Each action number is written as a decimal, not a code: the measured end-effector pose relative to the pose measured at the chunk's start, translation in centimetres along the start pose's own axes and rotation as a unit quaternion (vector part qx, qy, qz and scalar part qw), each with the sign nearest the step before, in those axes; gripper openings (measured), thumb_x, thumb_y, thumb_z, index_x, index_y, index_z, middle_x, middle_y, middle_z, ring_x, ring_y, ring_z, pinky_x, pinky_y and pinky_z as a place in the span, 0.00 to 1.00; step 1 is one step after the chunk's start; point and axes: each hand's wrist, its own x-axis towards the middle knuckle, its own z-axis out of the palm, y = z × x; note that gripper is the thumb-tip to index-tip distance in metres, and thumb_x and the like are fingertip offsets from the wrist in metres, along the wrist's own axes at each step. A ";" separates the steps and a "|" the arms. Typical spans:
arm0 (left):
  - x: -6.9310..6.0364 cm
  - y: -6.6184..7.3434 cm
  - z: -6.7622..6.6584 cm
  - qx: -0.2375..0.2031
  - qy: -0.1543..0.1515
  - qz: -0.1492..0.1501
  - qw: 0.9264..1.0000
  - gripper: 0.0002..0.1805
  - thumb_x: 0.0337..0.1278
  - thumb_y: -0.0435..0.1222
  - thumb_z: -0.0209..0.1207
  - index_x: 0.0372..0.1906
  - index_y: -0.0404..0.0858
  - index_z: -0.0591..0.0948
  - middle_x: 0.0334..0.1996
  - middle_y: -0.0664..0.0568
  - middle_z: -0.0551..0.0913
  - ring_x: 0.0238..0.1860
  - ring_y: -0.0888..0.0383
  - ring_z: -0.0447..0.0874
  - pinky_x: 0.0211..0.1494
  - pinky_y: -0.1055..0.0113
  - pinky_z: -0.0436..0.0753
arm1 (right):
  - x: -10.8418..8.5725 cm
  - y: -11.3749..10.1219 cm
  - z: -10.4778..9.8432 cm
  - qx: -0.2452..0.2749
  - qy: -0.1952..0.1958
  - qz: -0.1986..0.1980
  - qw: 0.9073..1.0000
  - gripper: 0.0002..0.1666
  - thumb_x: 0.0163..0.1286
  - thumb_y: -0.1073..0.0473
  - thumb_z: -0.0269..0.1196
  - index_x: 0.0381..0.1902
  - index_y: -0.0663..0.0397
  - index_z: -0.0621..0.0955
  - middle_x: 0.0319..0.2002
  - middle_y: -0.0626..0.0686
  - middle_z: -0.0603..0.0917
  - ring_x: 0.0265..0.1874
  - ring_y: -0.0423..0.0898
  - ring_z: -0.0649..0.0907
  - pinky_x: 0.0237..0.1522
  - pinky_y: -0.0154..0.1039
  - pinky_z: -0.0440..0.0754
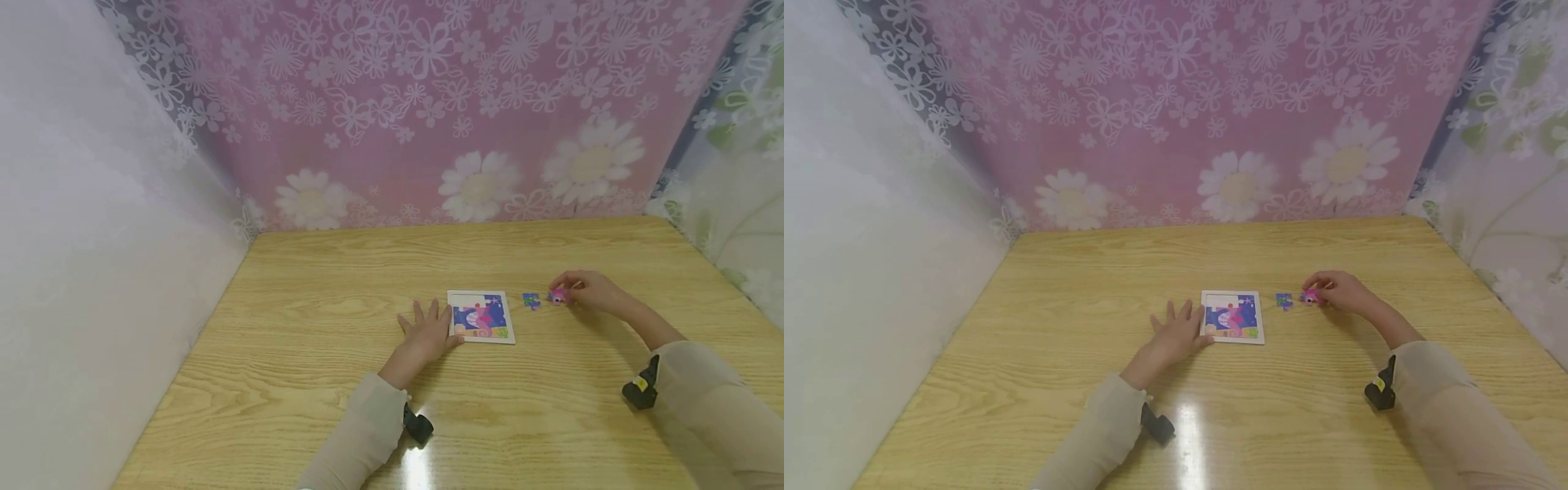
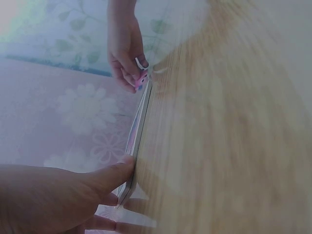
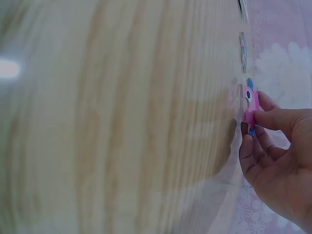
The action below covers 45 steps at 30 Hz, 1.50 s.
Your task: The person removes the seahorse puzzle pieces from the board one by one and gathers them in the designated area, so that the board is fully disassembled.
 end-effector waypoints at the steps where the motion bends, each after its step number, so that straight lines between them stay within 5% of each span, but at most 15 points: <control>1: 0.0 0.0 0.0 0.001 0.000 0.000 1.000 0.38 0.60 0.58 0.46 0.71 0.48 0.56 0.70 0.46 0.50 0.68 0.36 0.40 0.57 0.33 0.50 | 0.0 0.1 0.0 0.003 -0.001 0.002 1.000 0.14 0.63 0.74 0.51 0.46 0.68 0.77 0.35 0.59 0.76 0.24 0.46 0.76 0.22 0.37 0.74; 19: -0.1 0.0 -0.3 0.003 0.002 0.004 1.000 0.37 0.60 0.58 0.46 0.71 0.47 0.56 0.70 0.45 0.50 0.67 0.36 0.41 0.57 0.33 0.51 | 0.3 1.2 0.1 -0.018 -0.012 -0.017 1.000 0.12 0.64 0.74 0.52 0.45 0.68 0.77 0.27 0.54 0.77 0.17 0.44 0.72 0.16 0.35 0.70; 45: 0.0 -0.1 -0.1 -0.004 0.007 0.007 1.000 0.37 0.60 0.58 0.47 0.71 0.47 0.57 0.70 0.45 0.51 0.67 0.35 0.41 0.57 0.33 0.50 | 0.5 1.5 0.8 -0.133 0.030 -0.078 0.988 0.10 0.58 0.75 0.58 0.38 0.63 0.81 0.31 0.54 0.80 0.24 0.43 0.75 0.27 0.39 0.73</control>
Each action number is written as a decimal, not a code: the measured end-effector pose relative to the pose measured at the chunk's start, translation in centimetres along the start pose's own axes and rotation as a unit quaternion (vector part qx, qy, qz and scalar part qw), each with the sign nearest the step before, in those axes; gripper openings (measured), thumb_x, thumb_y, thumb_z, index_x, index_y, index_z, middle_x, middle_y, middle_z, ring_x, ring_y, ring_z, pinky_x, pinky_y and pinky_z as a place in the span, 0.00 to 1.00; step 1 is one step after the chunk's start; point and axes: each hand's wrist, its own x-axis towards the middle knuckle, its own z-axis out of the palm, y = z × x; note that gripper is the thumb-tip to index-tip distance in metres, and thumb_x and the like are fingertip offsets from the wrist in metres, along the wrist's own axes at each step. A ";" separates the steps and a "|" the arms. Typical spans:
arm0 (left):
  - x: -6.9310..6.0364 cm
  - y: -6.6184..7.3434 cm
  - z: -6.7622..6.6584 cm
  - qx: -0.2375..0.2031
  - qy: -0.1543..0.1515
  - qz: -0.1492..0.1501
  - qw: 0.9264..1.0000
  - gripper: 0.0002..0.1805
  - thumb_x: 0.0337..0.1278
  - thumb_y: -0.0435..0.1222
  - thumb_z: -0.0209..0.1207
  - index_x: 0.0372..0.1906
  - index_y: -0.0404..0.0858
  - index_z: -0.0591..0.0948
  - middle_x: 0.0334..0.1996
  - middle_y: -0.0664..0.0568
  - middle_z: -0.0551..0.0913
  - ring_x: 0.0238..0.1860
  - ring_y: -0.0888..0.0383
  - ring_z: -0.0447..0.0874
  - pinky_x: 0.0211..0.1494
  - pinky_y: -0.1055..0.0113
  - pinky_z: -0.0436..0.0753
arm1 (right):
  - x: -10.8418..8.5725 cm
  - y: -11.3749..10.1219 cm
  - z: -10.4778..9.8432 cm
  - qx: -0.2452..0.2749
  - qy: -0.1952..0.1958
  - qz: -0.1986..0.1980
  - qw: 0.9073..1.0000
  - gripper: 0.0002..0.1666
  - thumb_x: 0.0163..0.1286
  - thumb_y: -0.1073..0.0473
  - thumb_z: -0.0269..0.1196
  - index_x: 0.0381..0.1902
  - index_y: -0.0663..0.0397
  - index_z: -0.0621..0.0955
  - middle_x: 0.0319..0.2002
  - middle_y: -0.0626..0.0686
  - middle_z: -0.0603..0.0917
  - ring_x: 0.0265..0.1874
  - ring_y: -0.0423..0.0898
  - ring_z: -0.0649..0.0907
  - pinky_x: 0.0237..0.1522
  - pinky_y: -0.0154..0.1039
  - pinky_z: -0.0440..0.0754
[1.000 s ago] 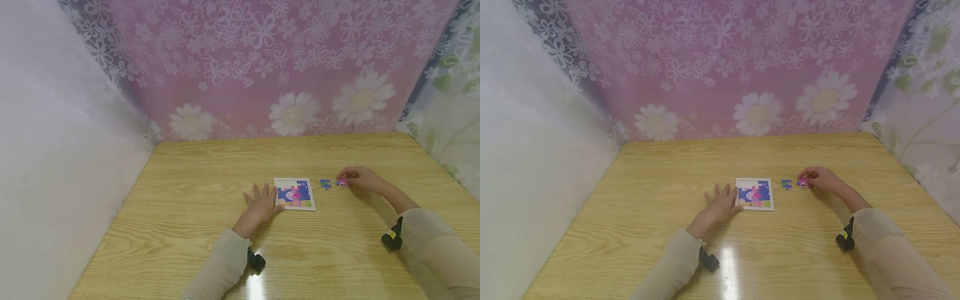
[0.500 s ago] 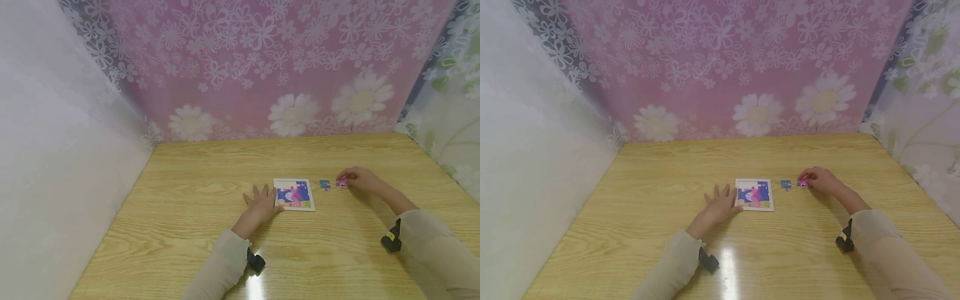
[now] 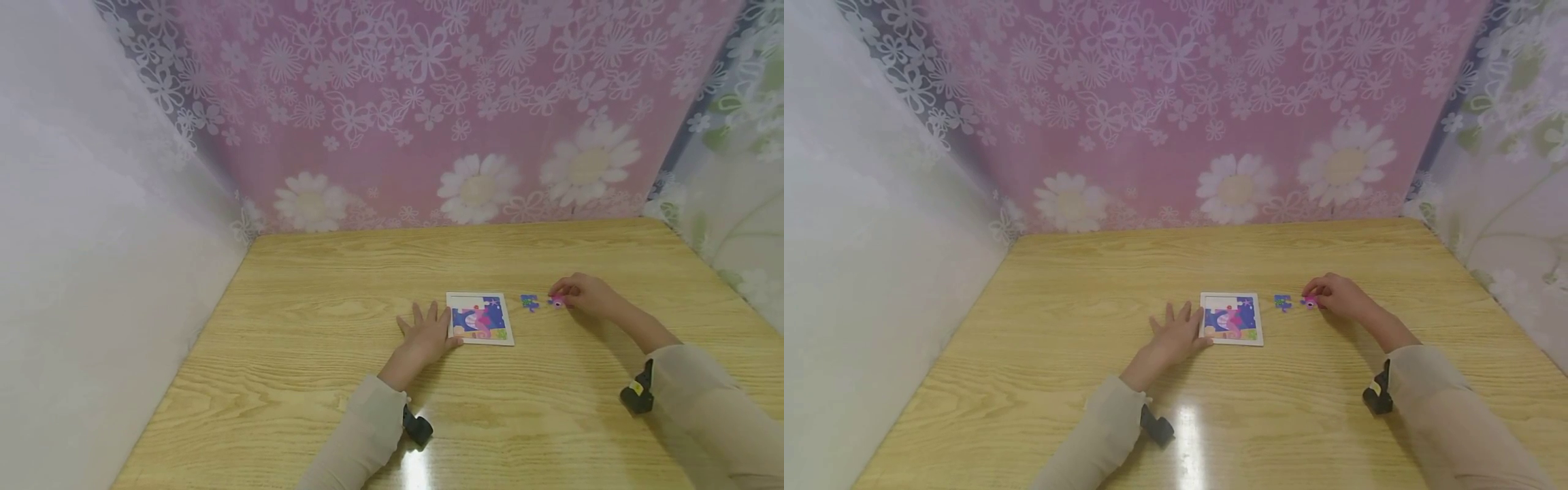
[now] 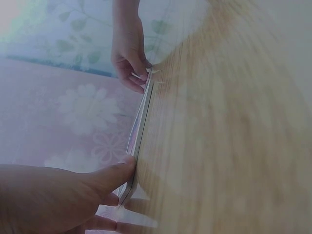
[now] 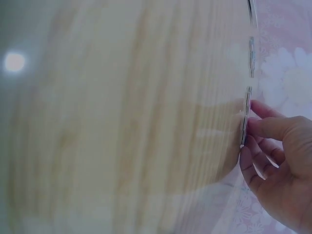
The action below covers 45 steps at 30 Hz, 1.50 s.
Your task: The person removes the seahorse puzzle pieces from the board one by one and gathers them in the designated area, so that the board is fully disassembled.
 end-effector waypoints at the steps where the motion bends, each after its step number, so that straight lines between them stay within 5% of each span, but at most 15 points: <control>1: 0.0 0.0 0.0 0.000 0.001 0.000 1.000 0.37 0.60 0.58 0.47 0.71 0.47 0.57 0.70 0.45 0.51 0.67 0.35 0.41 0.57 0.32 0.50 | 0.0 0.0 0.0 0.002 0.000 0.003 1.000 0.10 0.59 0.74 0.58 0.38 0.63 0.81 0.31 0.54 0.79 0.24 0.43 0.74 0.26 0.39 0.73; 8: 0.0 0.0 0.2 0.002 0.001 0.001 1.000 0.37 0.59 0.58 0.47 0.71 0.46 0.57 0.70 0.45 0.51 0.67 0.35 0.42 0.57 0.33 0.51 | -0.5 -0.1 -0.1 0.016 -0.026 0.026 0.999 0.13 0.60 0.64 0.64 0.42 0.63 0.81 0.35 0.54 0.74 0.32 0.49 0.74 0.34 0.44 0.72; 32: 0.1 0.0 0.1 0.003 -0.002 -0.001 1.000 0.37 0.60 0.58 0.46 0.71 0.47 0.57 0.70 0.45 0.51 0.67 0.35 0.41 0.57 0.32 0.50 | -0.5 0.0 -0.5 0.027 -0.029 -0.034 0.999 0.16 0.54 0.75 0.63 0.42 0.67 0.80 0.36 0.56 0.75 0.35 0.52 0.72 0.35 0.46 0.72; 45: 0.2 0.0 0.2 0.007 0.000 -0.002 1.000 0.37 0.59 0.58 0.46 0.71 0.48 0.57 0.70 0.45 0.50 0.67 0.36 0.41 0.57 0.33 0.50 | -0.4 0.2 -0.5 0.015 -0.035 -0.015 0.999 0.16 0.54 0.72 0.63 0.43 0.66 0.80 0.37 0.57 0.75 0.35 0.51 0.73 0.35 0.46 0.72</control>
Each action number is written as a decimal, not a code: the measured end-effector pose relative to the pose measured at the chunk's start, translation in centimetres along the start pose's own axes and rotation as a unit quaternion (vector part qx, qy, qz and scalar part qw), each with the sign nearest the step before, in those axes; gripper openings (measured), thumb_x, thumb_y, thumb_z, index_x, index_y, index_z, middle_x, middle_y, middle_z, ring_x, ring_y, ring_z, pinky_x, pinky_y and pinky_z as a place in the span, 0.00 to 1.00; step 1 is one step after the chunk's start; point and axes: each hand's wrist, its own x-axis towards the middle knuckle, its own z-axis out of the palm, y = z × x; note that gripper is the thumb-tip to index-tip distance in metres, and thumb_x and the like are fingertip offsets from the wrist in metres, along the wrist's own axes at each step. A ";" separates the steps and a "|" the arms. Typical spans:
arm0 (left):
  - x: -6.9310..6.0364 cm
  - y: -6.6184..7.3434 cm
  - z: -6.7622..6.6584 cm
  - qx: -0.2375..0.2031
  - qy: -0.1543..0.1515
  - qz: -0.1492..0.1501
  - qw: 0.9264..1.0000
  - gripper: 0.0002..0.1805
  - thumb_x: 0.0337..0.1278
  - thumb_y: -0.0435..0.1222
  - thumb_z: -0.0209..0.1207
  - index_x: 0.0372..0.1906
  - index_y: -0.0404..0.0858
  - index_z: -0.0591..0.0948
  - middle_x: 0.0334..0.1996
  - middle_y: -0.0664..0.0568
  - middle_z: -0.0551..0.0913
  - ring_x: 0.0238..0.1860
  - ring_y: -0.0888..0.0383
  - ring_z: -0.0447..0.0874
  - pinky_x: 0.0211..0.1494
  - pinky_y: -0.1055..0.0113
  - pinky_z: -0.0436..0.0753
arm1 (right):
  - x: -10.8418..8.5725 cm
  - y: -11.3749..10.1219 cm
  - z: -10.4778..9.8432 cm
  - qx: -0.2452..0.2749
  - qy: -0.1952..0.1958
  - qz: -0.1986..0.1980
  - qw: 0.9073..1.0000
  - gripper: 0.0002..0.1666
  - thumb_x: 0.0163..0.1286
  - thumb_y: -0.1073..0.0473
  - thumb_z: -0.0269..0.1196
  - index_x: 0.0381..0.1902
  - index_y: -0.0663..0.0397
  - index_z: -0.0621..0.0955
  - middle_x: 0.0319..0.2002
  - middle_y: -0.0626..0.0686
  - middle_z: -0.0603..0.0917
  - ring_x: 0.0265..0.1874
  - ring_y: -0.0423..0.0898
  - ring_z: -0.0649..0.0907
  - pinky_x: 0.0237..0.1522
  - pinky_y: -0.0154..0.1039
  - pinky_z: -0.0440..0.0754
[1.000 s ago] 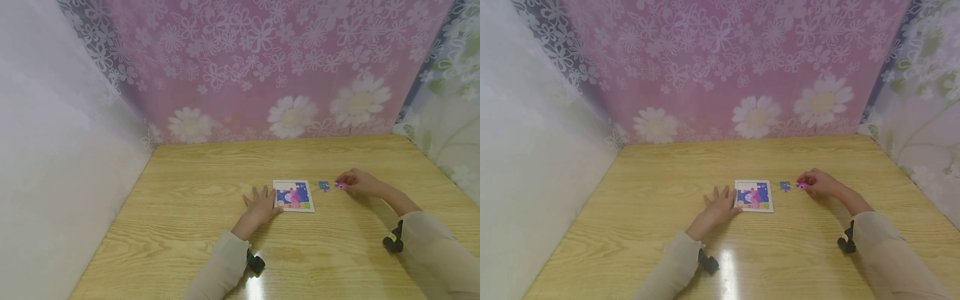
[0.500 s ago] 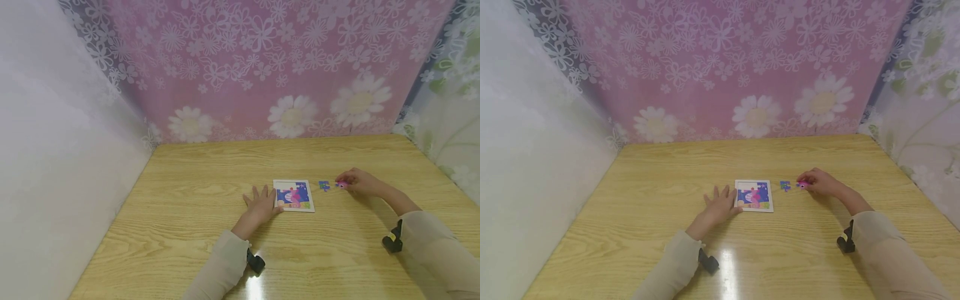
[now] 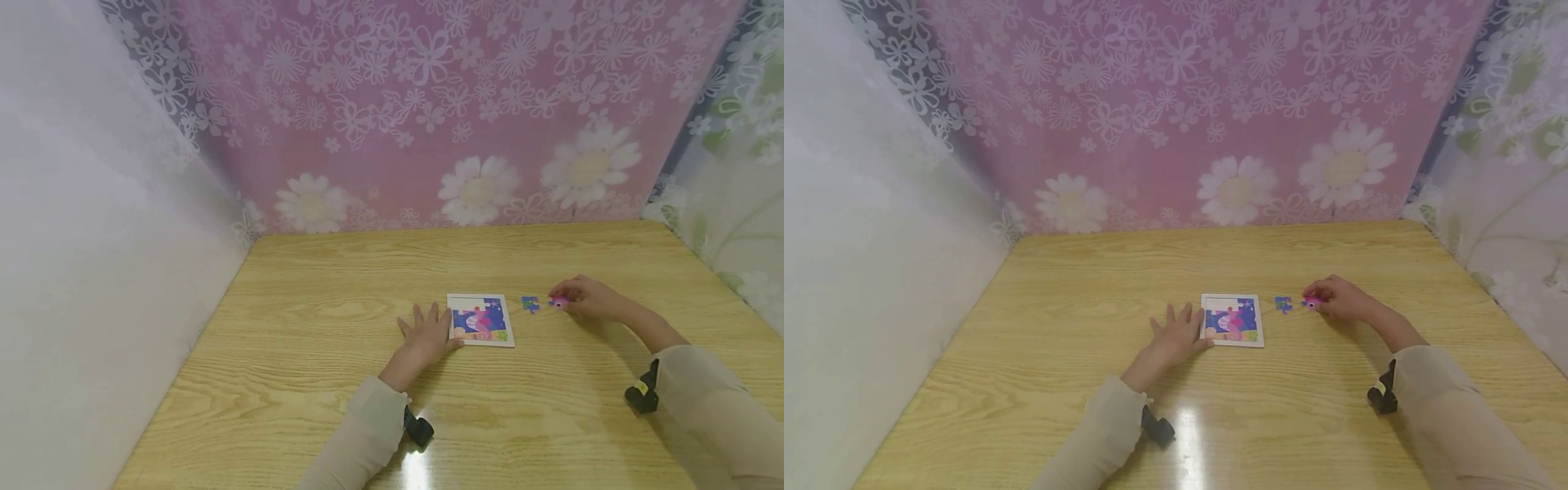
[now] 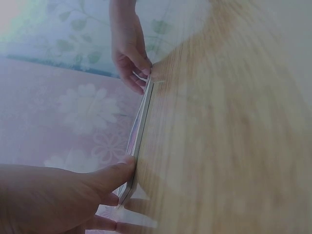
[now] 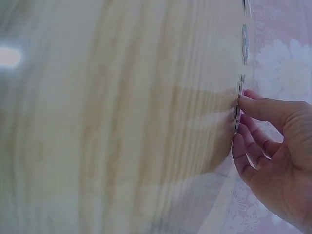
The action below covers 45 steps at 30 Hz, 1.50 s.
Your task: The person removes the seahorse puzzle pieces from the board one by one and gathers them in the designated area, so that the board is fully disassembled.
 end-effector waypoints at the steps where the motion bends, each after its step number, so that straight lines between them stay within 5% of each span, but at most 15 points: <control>1: 0.0 0.0 0.0 0.000 0.000 0.000 1.000 0.37 0.60 0.58 0.46 0.71 0.48 0.57 0.70 0.45 0.50 0.67 0.36 0.41 0.57 0.33 0.50 | 0.0 -0.1 -0.1 0.003 -0.002 -0.001 1.000 0.16 0.54 0.72 0.63 0.43 0.67 0.79 0.38 0.57 0.76 0.36 0.52 0.74 0.36 0.47 0.73; 7: -0.1 0.0 0.0 0.000 -0.001 0.001 1.000 0.37 0.60 0.58 0.46 0.71 0.48 0.56 0.70 0.45 0.50 0.67 0.36 0.41 0.57 0.33 0.50 | 0.2 -0.7 -0.7 0.025 -0.002 -0.008 1.000 0.15 0.54 0.77 0.60 0.42 0.70 0.79 0.37 0.62 0.81 0.36 0.58 0.78 0.36 0.50 0.76; 14: -0.2 0.0 -0.1 -0.006 -0.005 -0.001 1.000 0.37 0.60 0.58 0.46 0.71 0.48 0.55 0.70 0.45 0.49 0.67 0.36 0.40 0.57 0.33 0.49 | 0.5 -2.3 -1.7 0.016 0.013 0.009 1.000 0.16 0.62 0.74 0.56 0.48 0.67 0.77 0.43 0.65 0.74 0.40 0.61 0.76 0.35 0.51 0.76; 20: -0.3 0.0 -0.4 -0.007 -0.004 0.001 1.000 0.37 0.60 0.58 0.46 0.71 0.47 0.56 0.70 0.45 0.50 0.67 0.35 0.41 0.57 0.33 0.50 | 1.2 -4.3 -1.9 0.007 0.020 -0.018 1.000 0.17 0.60 0.74 0.58 0.49 0.65 0.78 0.43 0.63 0.73 0.41 0.61 0.76 0.33 0.48 0.77; 45: 0.0 0.0 0.0 0.006 -0.009 -0.005 1.000 0.38 0.60 0.59 0.45 0.71 0.48 0.56 0.70 0.46 0.50 0.67 0.36 0.41 0.57 0.33 0.50 | 4.2 -9.5 1.8 0.035 -0.017 -0.056 0.998 0.12 0.61 0.74 0.59 0.43 0.63 0.81 0.40 0.60 0.75 0.40 0.57 0.75 0.36 0.45 0.79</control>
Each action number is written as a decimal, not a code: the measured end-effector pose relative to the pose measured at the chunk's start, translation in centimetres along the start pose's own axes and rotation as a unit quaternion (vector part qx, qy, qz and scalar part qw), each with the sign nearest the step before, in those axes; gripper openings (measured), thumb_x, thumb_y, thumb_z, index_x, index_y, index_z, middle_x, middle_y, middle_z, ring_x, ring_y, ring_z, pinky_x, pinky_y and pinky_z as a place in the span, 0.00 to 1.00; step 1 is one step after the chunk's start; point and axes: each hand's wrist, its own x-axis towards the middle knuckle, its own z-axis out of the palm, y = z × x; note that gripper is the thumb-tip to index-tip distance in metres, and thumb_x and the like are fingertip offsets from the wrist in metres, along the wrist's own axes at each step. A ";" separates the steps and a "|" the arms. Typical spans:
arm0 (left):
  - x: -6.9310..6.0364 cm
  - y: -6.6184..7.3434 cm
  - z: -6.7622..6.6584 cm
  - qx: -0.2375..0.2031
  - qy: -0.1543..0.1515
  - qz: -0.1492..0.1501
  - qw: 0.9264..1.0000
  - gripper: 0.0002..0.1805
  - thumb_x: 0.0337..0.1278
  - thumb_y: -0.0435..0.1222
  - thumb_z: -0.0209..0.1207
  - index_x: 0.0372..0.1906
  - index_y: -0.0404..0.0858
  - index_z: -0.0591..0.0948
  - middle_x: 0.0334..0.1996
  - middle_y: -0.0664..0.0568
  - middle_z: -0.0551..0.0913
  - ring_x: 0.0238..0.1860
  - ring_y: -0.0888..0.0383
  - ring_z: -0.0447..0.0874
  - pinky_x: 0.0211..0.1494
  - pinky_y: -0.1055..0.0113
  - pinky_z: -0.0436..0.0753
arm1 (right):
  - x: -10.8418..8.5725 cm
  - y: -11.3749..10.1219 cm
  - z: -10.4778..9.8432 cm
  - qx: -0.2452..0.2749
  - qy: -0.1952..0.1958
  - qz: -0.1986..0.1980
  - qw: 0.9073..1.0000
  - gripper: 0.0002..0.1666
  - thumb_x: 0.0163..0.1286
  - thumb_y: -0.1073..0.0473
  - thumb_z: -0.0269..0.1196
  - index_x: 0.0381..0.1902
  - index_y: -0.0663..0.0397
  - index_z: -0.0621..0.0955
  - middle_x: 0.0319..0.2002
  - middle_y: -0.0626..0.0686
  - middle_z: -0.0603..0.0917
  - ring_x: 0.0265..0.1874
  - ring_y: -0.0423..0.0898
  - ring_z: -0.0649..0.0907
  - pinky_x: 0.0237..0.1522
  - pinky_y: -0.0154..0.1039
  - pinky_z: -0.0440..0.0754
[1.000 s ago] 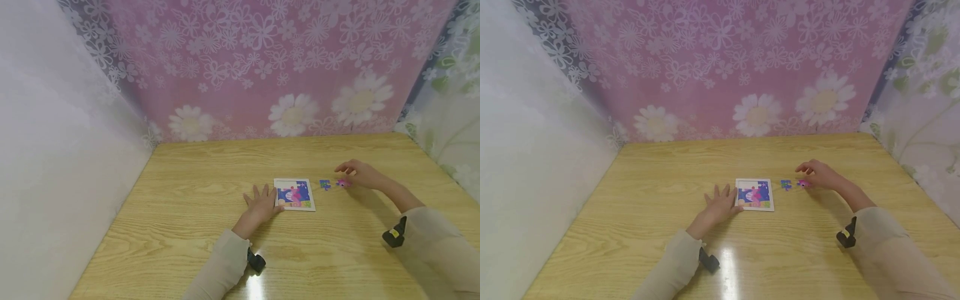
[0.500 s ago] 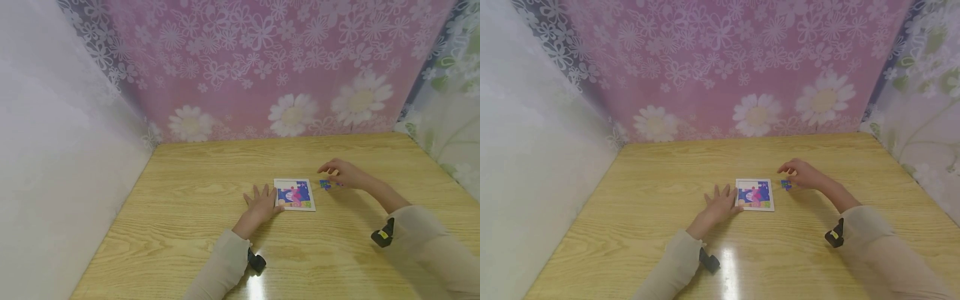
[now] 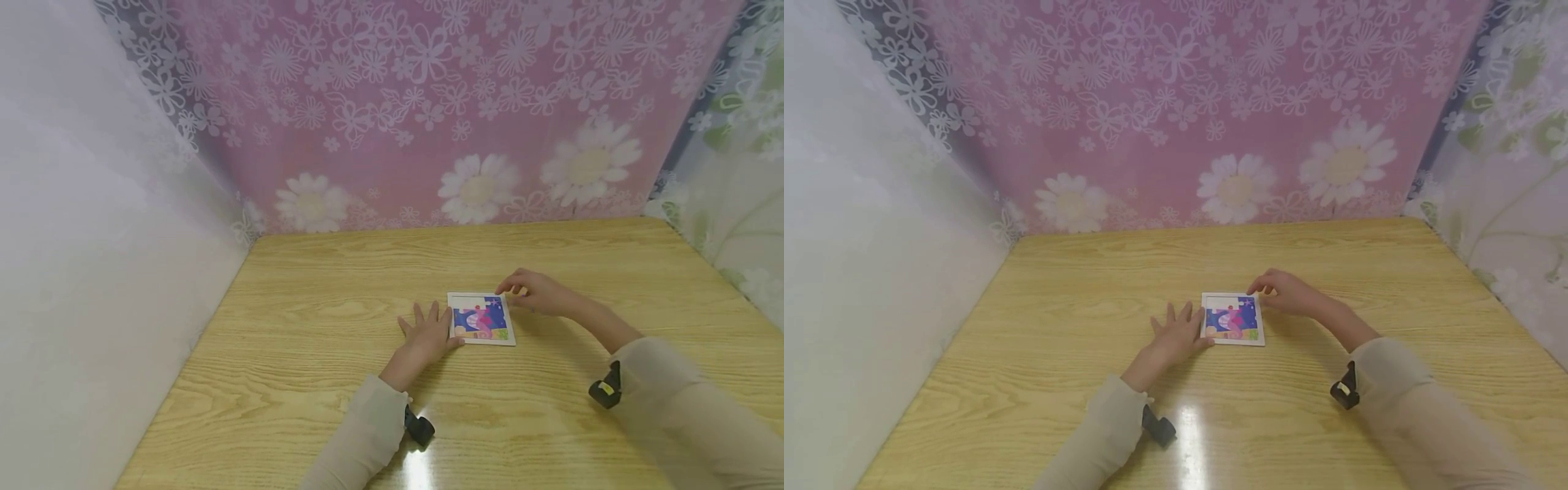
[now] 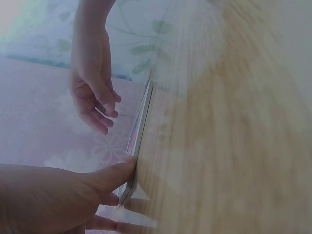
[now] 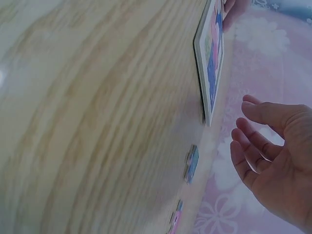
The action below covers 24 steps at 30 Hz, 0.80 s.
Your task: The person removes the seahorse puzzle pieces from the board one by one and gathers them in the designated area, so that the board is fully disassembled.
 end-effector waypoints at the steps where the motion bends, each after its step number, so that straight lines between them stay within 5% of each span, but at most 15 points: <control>1: 0.0 0.0 0.0 0.000 0.000 0.000 1.000 0.38 0.60 0.59 0.45 0.71 0.48 0.56 0.70 0.46 0.50 0.67 0.36 0.41 0.57 0.33 0.50 | 0.1 -0.1 0.2 -0.001 -0.001 0.000 1.000 0.12 0.61 0.73 0.59 0.43 0.63 0.81 0.40 0.60 0.75 0.39 0.57 0.75 0.37 0.47 0.78; 13: -0.1 0.0 0.0 0.001 0.004 0.007 1.000 0.38 0.60 0.59 0.45 0.71 0.48 0.56 0.70 0.45 0.50 0.67 0.35 0.42 0.57 0.33 0.51 | 1.2 0.0 1.9 0.007 -0.015 0.024 1.000 0.10 0.59 0.72 0.60 0.40 0.63 0.82 0.37 0.58 0.75 0.36 0.54 0.75 0.36 0.46 0.74; 24: -0.1 -0.1 -0.1 -0.002 0.002 0.004 1.000 0.38 0.60 0.59 0.45 0.71 0.47 0.55 0.70 0.45 0.50 0.67 0.36 0.41 0.57 0.33 0.51 | 1.7 0.5 2.8 -0.040 -0.011 0.012 0.999 0.07 0.58 0.66 0.65 0.36 0.58 0.83 0.34 0.56 0.74 0.31 0.49 0.73 0.33 0.43 0.73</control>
